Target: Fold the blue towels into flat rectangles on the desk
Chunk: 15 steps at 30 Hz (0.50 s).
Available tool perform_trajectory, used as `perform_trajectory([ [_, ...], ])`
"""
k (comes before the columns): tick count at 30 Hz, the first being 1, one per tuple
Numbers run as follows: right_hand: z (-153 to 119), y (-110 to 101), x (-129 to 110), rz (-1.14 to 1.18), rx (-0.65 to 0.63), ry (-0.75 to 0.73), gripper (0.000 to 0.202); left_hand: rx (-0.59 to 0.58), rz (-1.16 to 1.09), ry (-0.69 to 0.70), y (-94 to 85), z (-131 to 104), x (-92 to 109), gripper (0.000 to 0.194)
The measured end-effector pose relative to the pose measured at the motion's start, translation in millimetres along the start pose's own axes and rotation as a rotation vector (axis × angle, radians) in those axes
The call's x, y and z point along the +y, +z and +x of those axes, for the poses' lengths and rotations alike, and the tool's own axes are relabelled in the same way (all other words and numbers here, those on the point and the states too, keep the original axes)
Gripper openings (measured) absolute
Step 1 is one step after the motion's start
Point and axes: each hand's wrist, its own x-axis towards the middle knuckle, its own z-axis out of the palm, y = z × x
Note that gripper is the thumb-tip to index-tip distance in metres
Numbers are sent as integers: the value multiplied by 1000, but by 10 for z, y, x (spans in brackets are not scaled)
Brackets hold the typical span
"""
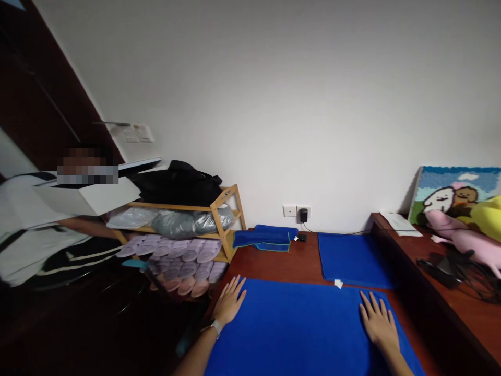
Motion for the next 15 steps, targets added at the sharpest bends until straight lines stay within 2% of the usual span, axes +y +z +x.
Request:
perform_trajectory([
  [6,51,19,22,-30,0,60,75,-24,15,-47,125,153,-17,55],
  [12,54,-88,43,-32,-4,80,70,-10,13,-54,157,138,-1,56],
  [15,72,-262,-171,-99,-18,142,67,3,11,-61,151,113,13,56],
])
